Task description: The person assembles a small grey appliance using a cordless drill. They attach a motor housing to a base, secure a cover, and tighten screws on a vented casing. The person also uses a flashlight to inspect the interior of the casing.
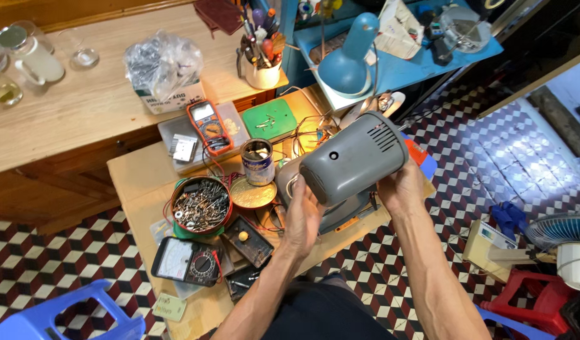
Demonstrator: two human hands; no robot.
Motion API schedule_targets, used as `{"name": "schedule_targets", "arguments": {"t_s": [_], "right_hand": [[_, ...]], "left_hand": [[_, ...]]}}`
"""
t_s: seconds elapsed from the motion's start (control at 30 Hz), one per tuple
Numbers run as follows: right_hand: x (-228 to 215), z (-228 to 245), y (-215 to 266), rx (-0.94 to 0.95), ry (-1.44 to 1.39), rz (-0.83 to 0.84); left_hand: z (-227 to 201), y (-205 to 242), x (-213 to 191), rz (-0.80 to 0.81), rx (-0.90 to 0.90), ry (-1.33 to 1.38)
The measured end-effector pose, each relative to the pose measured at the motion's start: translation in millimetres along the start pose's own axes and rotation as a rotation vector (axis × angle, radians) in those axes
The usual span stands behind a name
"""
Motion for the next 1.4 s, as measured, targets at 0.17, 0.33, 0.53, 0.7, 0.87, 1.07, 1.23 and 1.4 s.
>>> {"name": "schedule_targets", "arguments": {"t_s": [0.17, 0.33, 0.53, 0.7, 0.87, 1.07, 1.23, 1.4], "right_hand": [[-3, -1, -3, -0.017, -0.055, 0.022], [-10, -1, -5, 0.003, 0.003, -0.019], [-5, 26, -1, -0.101, 0.184, 0.003], [29, 125, 50, -0.704, 0.331, 0.115], [103, 140, 60, -0.78, 0.831, 0.628], [143, 117, 37, -0.775, 0.846, 0.944], [124, 121, 37, -0.927, 0.848, 0.998], [97, 163, 28, -0.993, 0.775, 0.965]], "left_hand": [[34, -6, -17, -0.024, -0.118, 0.228], [77, -18, -34, -0.092, -0.357, 0.366], [105, -42, -17, 0.03, -0.416, 0.507], [91, -65, 5, 0.137, -0.141, 0.491], [65, -71, 32, 0.22, 0.255, 0.52], [50, -103, 28, 0.09, 0.372, 0.732], [51, -114, 16, 0.135, 0.531, 0.78], [54, -99, 40, 0.265, 0.631, 0.772]]}}
Point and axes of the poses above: each hand's wrist, its own y-axis away from the middle knuckle, its own x-axis out of the palm, z = x × y, the point moved 9 cm from there along -y, towards the middle knuckle, and after that the axes turned 10 degrees about -x, right-handed, at the moved point
